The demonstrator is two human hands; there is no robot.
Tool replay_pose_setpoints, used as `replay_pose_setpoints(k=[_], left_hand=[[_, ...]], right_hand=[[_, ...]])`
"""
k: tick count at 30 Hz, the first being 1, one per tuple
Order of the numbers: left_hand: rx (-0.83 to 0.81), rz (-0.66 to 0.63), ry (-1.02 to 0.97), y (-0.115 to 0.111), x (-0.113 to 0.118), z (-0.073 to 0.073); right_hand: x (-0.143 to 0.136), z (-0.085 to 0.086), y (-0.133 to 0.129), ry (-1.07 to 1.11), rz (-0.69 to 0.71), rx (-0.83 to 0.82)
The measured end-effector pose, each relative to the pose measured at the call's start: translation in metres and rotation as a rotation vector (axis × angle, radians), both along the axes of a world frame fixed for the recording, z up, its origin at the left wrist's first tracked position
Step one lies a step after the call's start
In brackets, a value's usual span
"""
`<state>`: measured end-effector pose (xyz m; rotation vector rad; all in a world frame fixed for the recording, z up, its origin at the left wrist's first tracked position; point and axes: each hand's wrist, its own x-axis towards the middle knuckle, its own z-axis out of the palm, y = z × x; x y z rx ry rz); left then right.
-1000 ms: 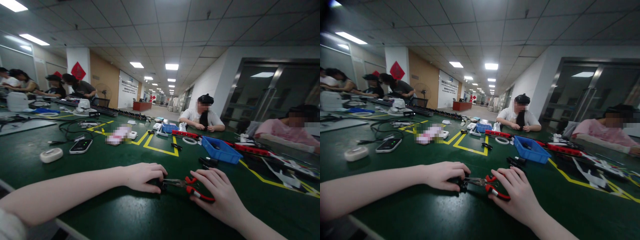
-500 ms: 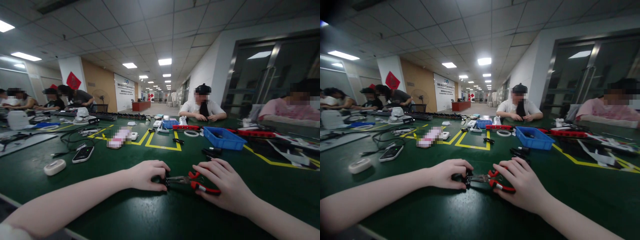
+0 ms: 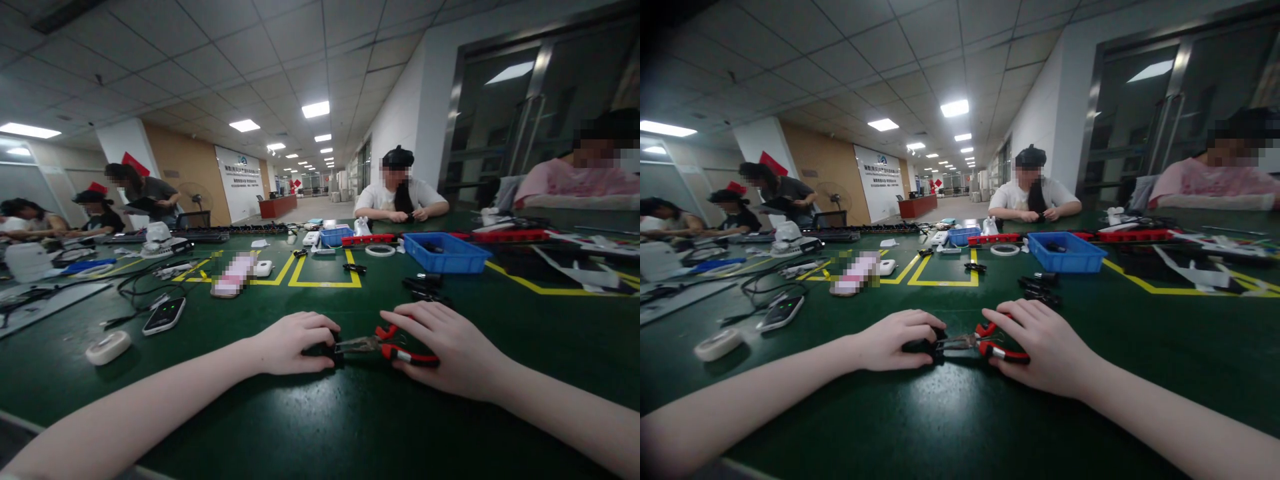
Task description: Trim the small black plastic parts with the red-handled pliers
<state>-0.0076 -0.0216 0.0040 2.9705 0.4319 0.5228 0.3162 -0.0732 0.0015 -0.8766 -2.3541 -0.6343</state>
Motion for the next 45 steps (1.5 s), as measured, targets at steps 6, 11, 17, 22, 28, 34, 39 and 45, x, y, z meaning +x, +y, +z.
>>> replay_pose_setpoints(k=[6,11,17,22,28,34,39,45], left_hand=[[-0.012,-0.021,0.007,0.0001,-0.0002,0.0009],[-0.047,-0.035,0.0,0.0,-0.0007,0.0015],[-0.073,-0.037,0.0,-0.0014,-0.0017,0.0014],[-0.066,-0.032,0.004,-0.0009,-0.0027,0.0012],[-0.073,-0.035,0.002,-0.0005,-0.0024,0.0009],[-0.072,-0.03,0.012,-0.0016,-0.0025,0.0015],[-0.073,-0.026,0.012,-0.0015,-0.0029,0.0009],[-0.069,-0.026,0.004,-0.0006,-0.0036,-0.0006]], right_hand=[[-0.0029,0.0054,-0.004,-0.03,-0.004,-0.045],[-0.003,0.0043,-0.0027,-0.028,0.017,-0.075],[-0.005,0.0045,-0.0036,-0.001,-0.004,-0.073],[-0.0063,0.0066,-0.0046,0.012,-0.02,-0.059],[-0.0045,0.0053,-0.0027,0.061,-0.01,-0.084],[-0.0036,0.0051,-0.0028,0.065,0.008,-0.101],[-0.0042,0.0066,-0.0035,0.067,0.025,-0.108],[-0.0061,0.007,-0.0038,0.055,0.031,-0.102]])
